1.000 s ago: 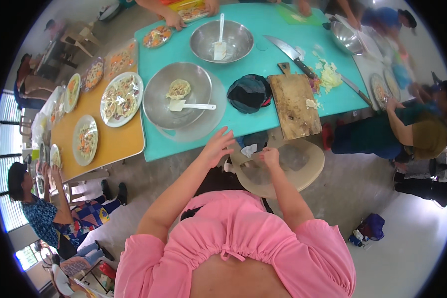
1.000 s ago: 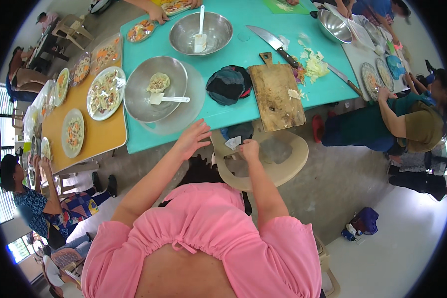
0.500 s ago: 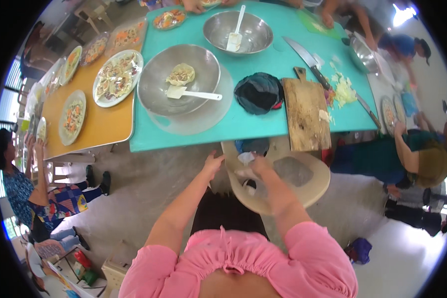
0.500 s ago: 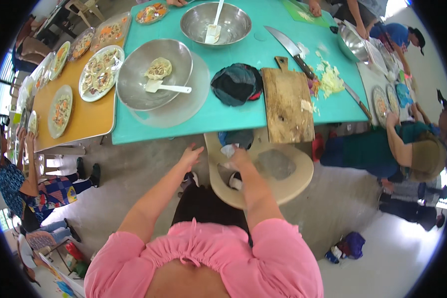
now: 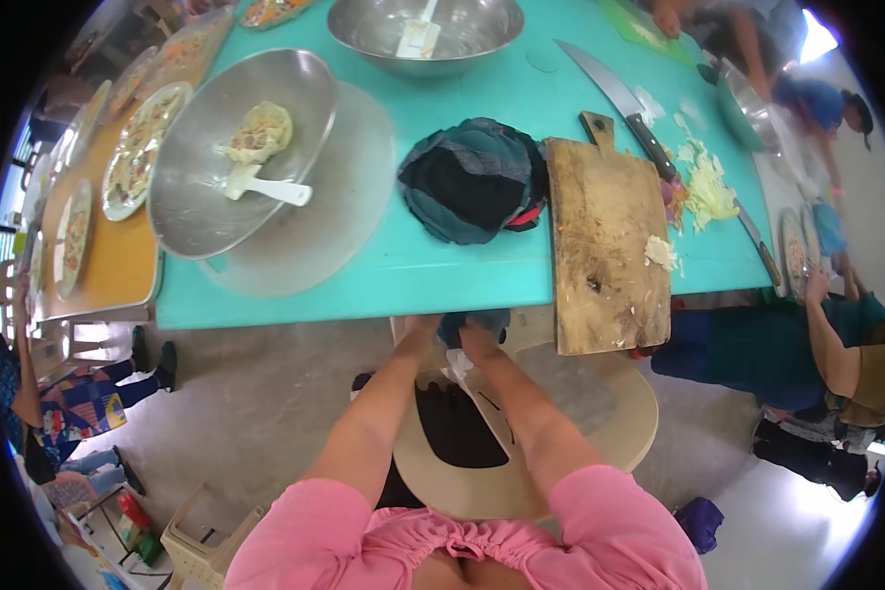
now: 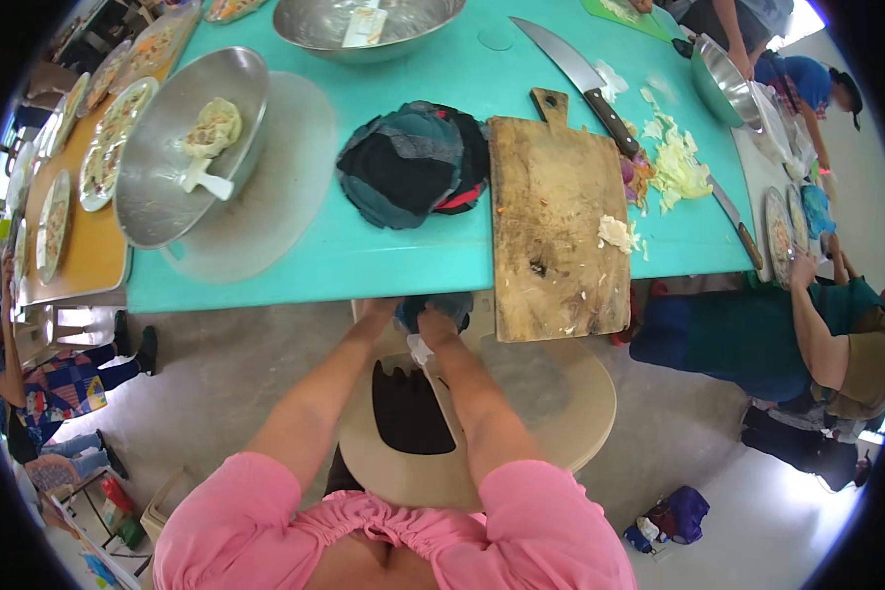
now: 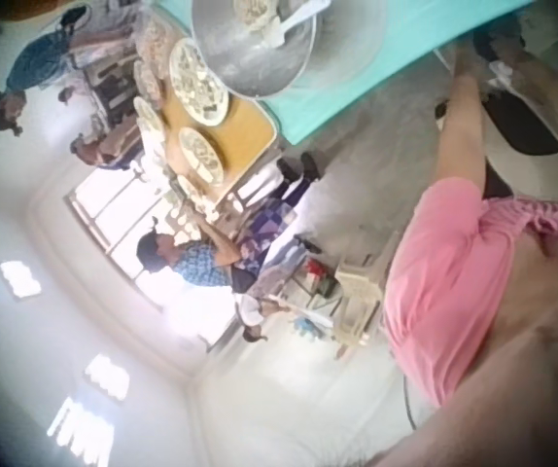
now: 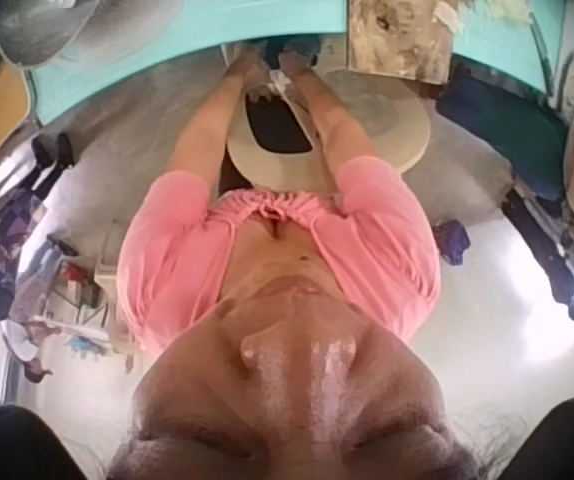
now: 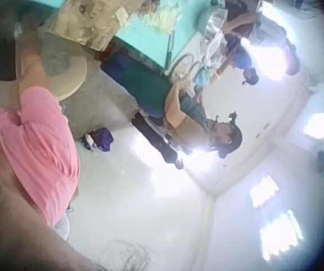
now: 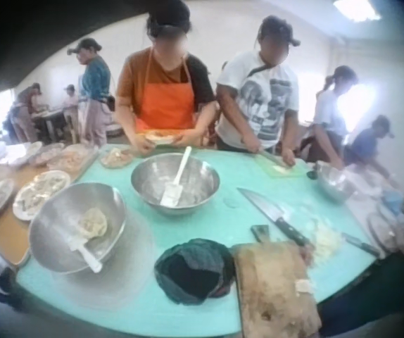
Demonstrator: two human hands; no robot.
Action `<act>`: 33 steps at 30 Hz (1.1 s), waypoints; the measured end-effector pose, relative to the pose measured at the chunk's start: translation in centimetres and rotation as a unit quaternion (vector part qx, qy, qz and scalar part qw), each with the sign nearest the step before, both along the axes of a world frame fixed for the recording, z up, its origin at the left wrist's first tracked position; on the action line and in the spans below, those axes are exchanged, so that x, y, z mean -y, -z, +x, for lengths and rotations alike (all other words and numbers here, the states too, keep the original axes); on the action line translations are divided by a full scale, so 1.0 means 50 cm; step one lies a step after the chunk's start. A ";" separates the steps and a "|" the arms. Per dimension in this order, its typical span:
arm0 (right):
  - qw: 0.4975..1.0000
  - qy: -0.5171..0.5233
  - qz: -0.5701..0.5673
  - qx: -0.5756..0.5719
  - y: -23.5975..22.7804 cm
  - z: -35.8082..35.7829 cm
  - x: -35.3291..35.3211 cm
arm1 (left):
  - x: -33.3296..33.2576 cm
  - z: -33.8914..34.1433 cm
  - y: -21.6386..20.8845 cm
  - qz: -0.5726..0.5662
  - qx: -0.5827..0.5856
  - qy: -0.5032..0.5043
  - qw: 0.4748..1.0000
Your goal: The person scoops a filling mixture from a metal bowl into a tortilla held in the left hand using a white spatula. After filling, the person folds the tortilla and places it on a plate. The person then cleans the workspace by gathering vegetable scraps from a cutting board and table into a blue plastic bag.
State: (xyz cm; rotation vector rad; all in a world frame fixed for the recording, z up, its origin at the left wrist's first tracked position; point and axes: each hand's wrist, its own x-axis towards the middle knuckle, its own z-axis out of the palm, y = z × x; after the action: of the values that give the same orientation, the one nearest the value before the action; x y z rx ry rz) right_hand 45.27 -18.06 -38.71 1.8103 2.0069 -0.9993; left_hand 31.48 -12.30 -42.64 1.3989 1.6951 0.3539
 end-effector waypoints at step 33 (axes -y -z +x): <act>0.905 0.164 0.184 -0.348 -0.779 0.000 0.026 | 0.281 -0.225 -0.686 -0.143 0.581 -0.282 0.750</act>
State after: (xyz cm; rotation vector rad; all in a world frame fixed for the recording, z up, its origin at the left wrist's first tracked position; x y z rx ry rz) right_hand 45.29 -19.35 0.23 2.2706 2.4676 -1.6518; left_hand 20.23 -26.36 -8.36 0.1827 0.9445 1.0000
